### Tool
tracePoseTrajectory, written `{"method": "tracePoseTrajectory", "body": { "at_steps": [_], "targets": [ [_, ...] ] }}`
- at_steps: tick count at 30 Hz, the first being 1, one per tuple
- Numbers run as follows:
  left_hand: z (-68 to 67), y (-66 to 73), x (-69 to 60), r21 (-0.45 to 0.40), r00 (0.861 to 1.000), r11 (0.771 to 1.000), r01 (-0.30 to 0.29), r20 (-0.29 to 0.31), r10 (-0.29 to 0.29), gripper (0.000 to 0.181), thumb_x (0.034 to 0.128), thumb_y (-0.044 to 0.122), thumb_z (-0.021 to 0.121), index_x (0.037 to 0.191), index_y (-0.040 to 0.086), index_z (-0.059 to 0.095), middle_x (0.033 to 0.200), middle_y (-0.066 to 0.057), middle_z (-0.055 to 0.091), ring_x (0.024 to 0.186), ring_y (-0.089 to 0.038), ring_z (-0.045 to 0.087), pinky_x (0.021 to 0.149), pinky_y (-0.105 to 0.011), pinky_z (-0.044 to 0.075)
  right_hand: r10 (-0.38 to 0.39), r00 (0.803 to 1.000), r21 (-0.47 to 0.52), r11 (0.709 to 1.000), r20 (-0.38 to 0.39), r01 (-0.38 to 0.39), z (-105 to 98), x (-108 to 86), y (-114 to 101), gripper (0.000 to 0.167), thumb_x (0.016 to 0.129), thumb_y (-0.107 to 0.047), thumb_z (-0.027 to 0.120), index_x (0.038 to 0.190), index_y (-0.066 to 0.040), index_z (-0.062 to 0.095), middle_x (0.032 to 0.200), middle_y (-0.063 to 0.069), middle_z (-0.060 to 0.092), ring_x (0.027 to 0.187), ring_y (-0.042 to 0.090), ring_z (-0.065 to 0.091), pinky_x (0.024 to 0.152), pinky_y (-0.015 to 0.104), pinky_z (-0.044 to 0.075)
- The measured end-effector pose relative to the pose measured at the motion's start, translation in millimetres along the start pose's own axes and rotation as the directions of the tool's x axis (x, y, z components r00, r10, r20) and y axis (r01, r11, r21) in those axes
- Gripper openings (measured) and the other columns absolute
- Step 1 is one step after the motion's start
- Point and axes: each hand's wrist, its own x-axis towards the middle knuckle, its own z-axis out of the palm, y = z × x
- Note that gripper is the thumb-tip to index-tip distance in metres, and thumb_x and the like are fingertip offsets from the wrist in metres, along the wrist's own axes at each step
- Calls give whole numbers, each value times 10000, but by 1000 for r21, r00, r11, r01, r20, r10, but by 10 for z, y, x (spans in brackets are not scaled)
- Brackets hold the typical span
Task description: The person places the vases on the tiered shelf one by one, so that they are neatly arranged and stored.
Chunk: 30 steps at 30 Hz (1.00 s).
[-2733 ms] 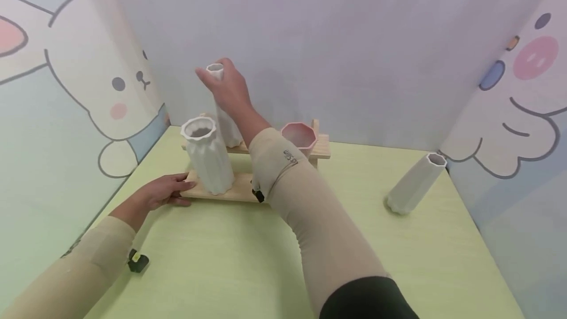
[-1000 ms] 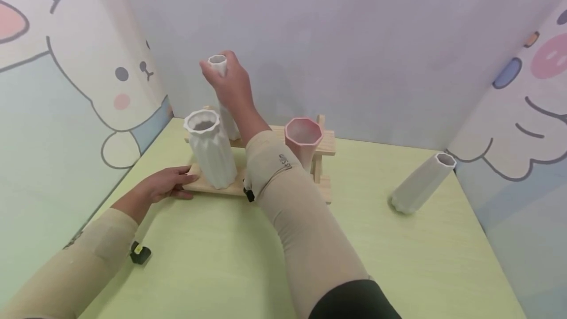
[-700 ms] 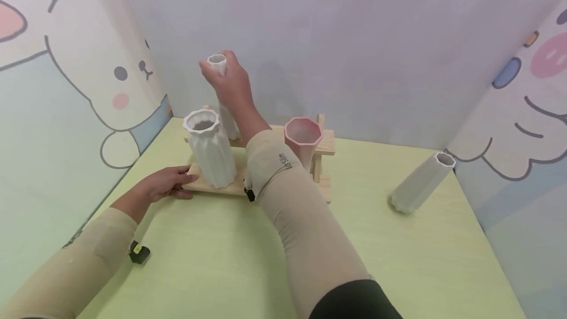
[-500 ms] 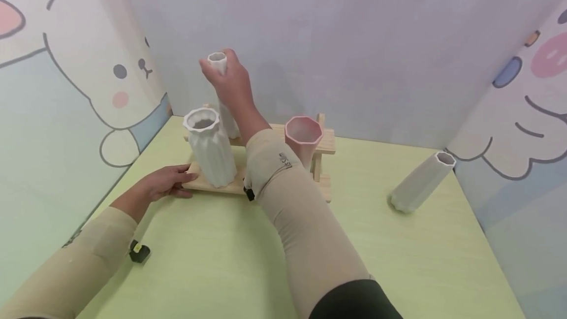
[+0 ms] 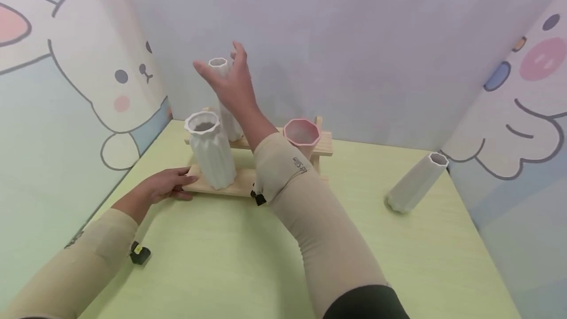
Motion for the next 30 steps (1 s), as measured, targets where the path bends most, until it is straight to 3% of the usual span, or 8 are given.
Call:
{"method": "tracePoseTrajectory", "body": {
  "at_steps": [5, 15, 24, 30],
  "targets": [
    [-37, 10, 10, 10, 1000, 1000, -3, 3, 3, 838, 989, 353, 597, 1583, 87, 70, 1422, -280, 444, 986, -239, 694, 891, -376, 588, -38, 999, 1, 999, -15, 38, -100, -100, -100, 983, 827, -572, 703, 1550, -403, 59, 1605, -144, 180, 1456, 46, 227, 1169, 390, 350],
    [-90, -25, 21, -21, 1000, 1000, -2, 6, 2, 883, 978, 356, 614, 1584, 101, 24, 1518, -306, 298, 1032, -236, 674, 902, -379, 584, -106, 994, -8, 994, 8, 106, -229, -310, -159, 961, 845, -538, 686, 1552, -416, 46, 1599, -193, 137, 1458, 32, 203, 1181, 402, 327],
    [-114, -42, 4, 1, 1000, 1000, 2, 12, -2, 889, 985, 364, 600, 1580, 91, -2, 1568, -293, 210, 1035, -228, 678, 906, -366, 582, -166, 984, -13, 986, 59, 167, -391, -614, -137, 970, 864, -496, 673, 1567, -361, 18, 1623, -140, 105, 1472, 65, 183, 1223, 399, 253],
    [-125, -54, -31, -19, 1000, 1000, 6, -2, -7, 890, 982, 362, 605, 1580, 91, 4, 1559, -290, 232, 1021, -247, 686, 898, -368, 585, -226, 968, -29, 973, 105, 230, -471, -827, -39, 1013, 841, -499, 696, 1570, -349, 9, 1624, -156, 70, 1479, 56, 156, 1225, 397, 249]
  ]
}}
